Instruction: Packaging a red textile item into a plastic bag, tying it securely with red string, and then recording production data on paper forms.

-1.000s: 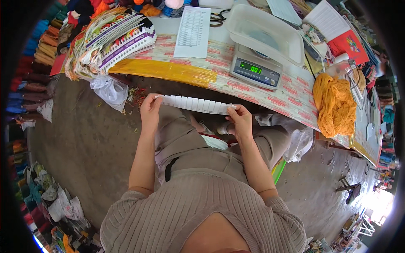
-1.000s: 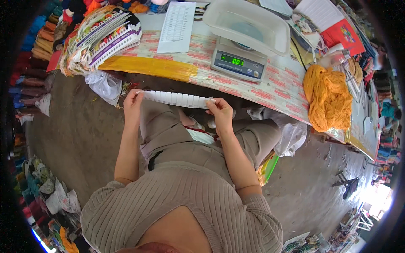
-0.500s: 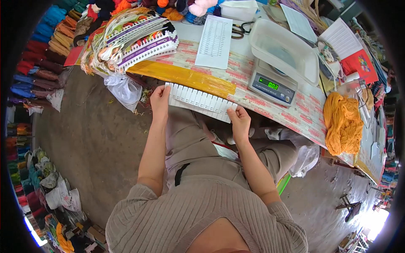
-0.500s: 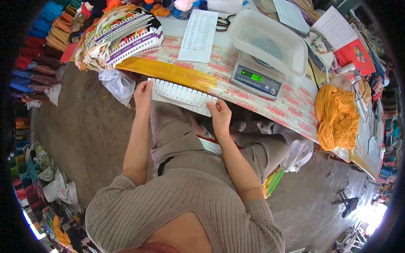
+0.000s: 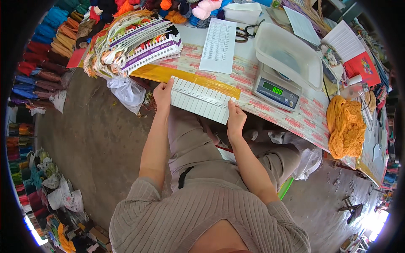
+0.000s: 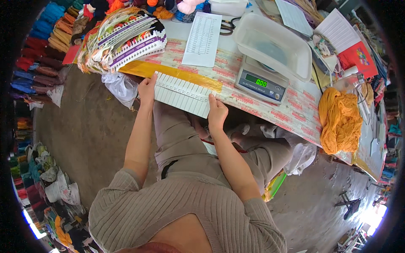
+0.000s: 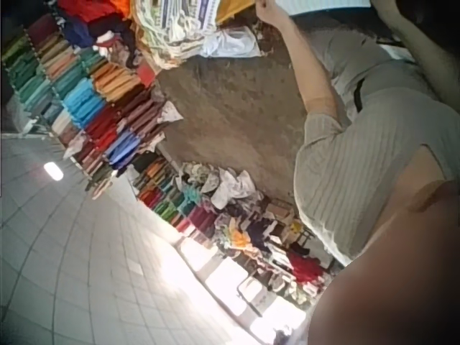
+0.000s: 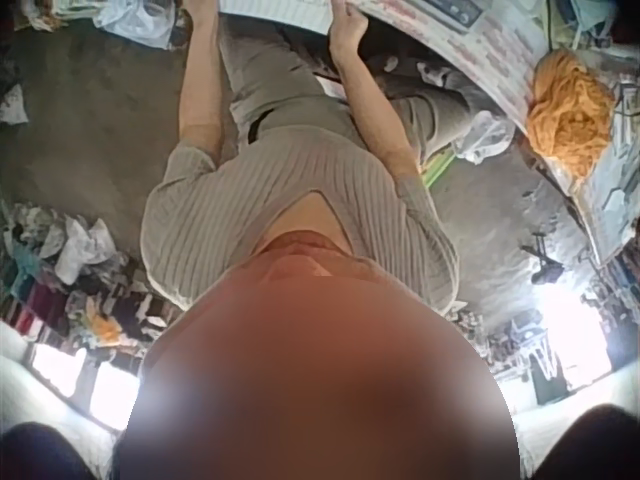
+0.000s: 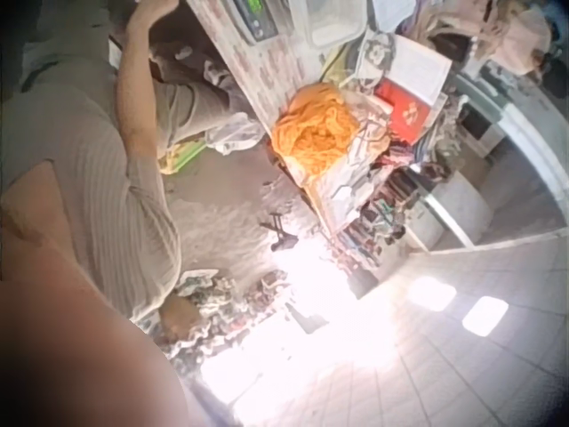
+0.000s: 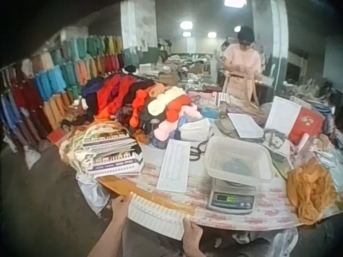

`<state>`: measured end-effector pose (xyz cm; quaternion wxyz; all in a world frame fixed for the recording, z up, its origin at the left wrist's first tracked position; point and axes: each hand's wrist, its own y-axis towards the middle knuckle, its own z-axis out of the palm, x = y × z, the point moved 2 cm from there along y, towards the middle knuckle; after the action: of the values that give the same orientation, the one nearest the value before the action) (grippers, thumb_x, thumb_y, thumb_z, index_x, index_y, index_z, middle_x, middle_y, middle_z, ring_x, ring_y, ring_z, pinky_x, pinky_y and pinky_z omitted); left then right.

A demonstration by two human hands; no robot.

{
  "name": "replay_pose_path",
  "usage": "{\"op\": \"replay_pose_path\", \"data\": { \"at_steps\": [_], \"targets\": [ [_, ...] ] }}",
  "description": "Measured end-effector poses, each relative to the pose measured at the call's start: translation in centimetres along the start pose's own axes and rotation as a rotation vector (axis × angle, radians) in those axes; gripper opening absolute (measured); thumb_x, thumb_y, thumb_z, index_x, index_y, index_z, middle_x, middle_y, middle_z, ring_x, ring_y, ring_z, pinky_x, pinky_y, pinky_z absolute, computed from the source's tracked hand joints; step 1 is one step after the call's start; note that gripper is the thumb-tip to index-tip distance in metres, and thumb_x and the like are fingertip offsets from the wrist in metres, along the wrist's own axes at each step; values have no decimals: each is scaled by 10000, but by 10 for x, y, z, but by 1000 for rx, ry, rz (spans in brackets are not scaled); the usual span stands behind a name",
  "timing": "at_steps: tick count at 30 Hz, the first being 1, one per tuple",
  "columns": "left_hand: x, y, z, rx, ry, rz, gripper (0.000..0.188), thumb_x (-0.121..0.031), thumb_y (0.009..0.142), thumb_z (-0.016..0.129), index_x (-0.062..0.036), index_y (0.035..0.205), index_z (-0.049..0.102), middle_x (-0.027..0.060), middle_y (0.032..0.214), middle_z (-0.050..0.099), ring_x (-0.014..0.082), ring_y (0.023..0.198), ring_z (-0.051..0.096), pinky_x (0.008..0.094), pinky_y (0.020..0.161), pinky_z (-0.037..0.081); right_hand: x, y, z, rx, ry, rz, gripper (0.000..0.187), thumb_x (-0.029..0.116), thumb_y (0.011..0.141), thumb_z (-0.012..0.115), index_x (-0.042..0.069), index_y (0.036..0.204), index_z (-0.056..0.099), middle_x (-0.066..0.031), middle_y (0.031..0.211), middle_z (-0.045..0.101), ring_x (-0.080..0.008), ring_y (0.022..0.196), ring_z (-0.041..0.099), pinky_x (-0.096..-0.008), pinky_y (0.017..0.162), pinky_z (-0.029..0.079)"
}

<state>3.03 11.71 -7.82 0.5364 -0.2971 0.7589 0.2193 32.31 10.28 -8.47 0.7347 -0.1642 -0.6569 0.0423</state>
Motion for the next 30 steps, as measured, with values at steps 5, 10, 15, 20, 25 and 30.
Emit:
{"op": "replay_pose_path", "data": {
  "at_steps": [5,10,15,20,25,30],
  "targets": [
    [6,2,-3,38,-13,-58,435,-332,849,702,5,606,572,-1,600,548,79,566,439,267,549,368,-3,2,-7,53,-92,58,409,322,934,606,-24,720,648,29,624,521,-48,504,392,-240,448,335],
    [-3,6,3,264,-175,-308,499,-408,875,635,75,993,674,82,945,674,135,841,600,281,732,457,11,5,-6,104,47,168,401,392,923,595,23,775,649,8,606,542,-60,442,430,-234,397,334],
    [2,2,2,330,-353,-383,589,-496,871,608,28,1140,620,85,1097,644,148,976,588,329,782,468,16,-3,-26,446,-12,491,627,589,939,398,10,1004,630,-97,781,684,-147,627,662,-206,528,458],
    [25,-33,-26,353,-679,-570,573,-559,925,478,-87,1250,511,46,1091,609,163,957,583,335,856,479,56,-17,-55,349,-374,-125,334,279,949,544,-35,939,659,-82,776,669,-106,654,602,-252,628,487],
    [33,-73,-16,371,-1193,-614,454,-459,966,455,-102,1239,515,48,1124,607,217,1028,575,396,937,440,114,16,59,1057,-153,-300,458,368,994,434,-36,1156,576,-142,1116,615,-203,1065,577,-332,921,459],
    [24,-106,19,476,-1206,-697,378,-362,980,461,-95,1244,509,68,1180,611,228,1096,581,407,949,453,84,59,174,1358,379,374,718,553,968,321,-37,1375,369,-183,1401,431,-274,1320,394,-401,1101,313]
  ]
}}
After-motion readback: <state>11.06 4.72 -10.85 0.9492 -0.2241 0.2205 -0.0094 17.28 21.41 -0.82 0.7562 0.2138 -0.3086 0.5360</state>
